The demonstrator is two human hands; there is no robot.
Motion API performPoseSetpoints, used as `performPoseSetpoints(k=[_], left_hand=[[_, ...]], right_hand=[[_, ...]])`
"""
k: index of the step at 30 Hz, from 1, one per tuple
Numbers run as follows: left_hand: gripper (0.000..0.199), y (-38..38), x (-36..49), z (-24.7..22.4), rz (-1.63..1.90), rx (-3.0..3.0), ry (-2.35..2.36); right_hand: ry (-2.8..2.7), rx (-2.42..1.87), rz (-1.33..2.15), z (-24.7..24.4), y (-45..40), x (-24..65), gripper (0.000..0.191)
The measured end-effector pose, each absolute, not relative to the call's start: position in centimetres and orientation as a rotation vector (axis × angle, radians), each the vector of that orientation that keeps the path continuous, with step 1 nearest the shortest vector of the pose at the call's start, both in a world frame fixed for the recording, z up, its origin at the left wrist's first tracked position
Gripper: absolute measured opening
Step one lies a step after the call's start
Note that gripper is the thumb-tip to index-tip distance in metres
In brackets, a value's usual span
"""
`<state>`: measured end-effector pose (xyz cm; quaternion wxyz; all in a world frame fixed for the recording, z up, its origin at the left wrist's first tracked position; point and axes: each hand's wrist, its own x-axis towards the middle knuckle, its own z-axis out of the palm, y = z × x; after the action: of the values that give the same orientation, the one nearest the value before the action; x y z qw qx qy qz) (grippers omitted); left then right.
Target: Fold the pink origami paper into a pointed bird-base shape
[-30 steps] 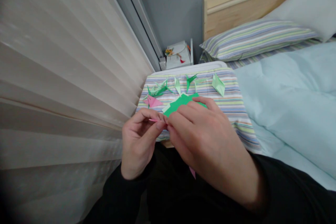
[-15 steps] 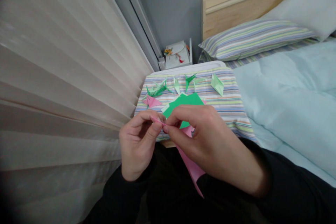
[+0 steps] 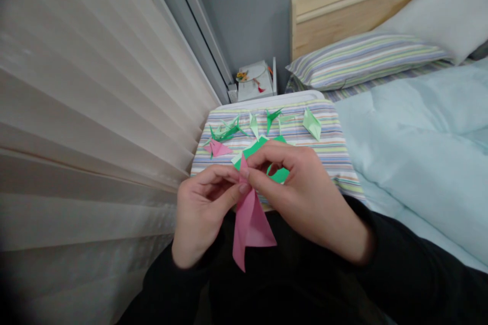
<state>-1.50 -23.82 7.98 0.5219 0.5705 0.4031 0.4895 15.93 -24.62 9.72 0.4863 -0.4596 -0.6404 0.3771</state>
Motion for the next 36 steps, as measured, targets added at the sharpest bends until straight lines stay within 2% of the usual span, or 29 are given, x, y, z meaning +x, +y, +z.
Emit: performPoseSetpoints(k=[6, 13, 18, 24, 36], left_hand=[[0.012, -23.9, -1.6, 8.1, 1.115, 1.406, 1.000], [0.007, -23.8, -1.3, 8.3, 1.099, 1.450, 0.980], [0.010, -23.8, -1.3, 8.5, 1.093, 1.465, 1.056], [0.011, -23.8, -1.3, 8.8, 1.089, 1.488, 1.023], [0.013, -23.8, -1.5, 8.8, 1.021, 1.485, 1.057]], right_hand=[[-1.527, -1.133, 0.973, 9.8, -24.4, 16.3, 0.009], [-1.367, -1.033, 1.146, 8.9, -24.2, 16.3, 0.016], [-1.293, -1.027, 1.188, 8.6, -24.0, 16.1, 0.017], [-1.279, -1.012, 1.073, 8.5, -24.3, 15.6, 0.013], [-1.338, -1.080, 0.804, 8.4, -23.9, 15.4, 0.018]])
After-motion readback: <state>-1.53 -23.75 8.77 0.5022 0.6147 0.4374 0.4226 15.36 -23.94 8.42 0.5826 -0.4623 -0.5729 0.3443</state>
